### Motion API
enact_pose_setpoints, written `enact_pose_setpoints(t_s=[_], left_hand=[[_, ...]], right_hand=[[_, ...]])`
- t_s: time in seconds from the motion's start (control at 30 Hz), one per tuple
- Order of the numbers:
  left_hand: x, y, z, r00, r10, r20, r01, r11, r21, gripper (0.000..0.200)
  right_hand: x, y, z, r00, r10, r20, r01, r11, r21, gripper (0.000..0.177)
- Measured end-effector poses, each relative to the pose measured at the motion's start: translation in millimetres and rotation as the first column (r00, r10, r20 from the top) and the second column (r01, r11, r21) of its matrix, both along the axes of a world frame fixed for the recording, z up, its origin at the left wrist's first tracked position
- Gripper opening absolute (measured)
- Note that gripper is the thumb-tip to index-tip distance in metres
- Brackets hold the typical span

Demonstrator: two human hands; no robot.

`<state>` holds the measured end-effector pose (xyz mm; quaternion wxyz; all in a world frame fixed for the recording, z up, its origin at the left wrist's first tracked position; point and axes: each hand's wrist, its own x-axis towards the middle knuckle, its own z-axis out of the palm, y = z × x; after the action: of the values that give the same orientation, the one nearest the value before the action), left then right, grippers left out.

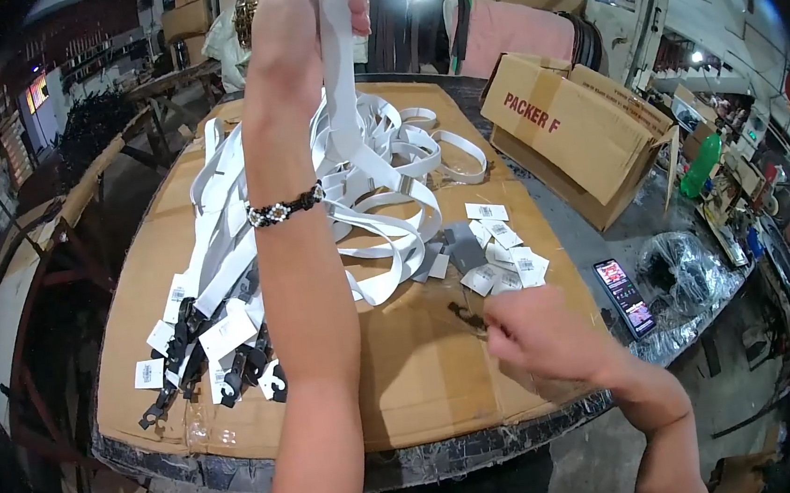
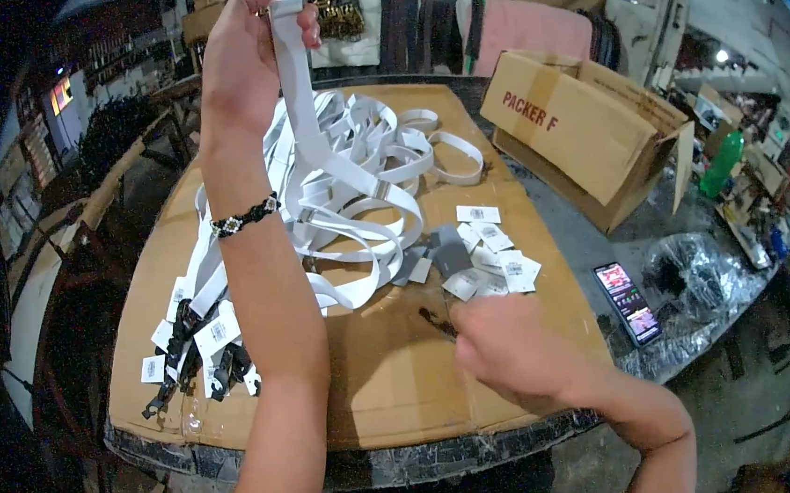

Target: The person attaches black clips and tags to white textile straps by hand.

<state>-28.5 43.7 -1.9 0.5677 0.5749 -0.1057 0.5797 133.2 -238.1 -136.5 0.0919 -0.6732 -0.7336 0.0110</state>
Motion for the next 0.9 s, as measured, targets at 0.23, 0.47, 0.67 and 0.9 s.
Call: enact_pose_setpoints(t_s=[0.23, 0.47, 0.67, 0.9], left_hand=[[7, -3, 3, 0.993, 0.037, -0.109, -0.035, 0.999, 0.018, 0.028], [12, -35, 8, 0.981, 0.084, -0.176, -0.07, 0.994, 0.086, 0.038], [17, -48, 10, 0.976, 0.162, -0.145, -0.132, 0.971, 0.199, 0.038], [33, -60, 11, 0.951, 0.3, -0.073, -0.266, 0.916, 0.3, 0.036]], right_hand=[[-16, 18, 112, 0.91, 0.239, -0.339, -0.022, 0.844, 0.536, 0.013], [-1, 69, 156, 0.798, 0.367, -0.478, 0.09, 0.712, 0.696, 0.028], [16, 106, 141, 0.601, 0.575, -0.555, -0.058, 0.724, 0.688, 0.026], [34, 102, 142, 0.523, 0.55, -0.651, -0.235, 0.828, 0.51, 0.024]])
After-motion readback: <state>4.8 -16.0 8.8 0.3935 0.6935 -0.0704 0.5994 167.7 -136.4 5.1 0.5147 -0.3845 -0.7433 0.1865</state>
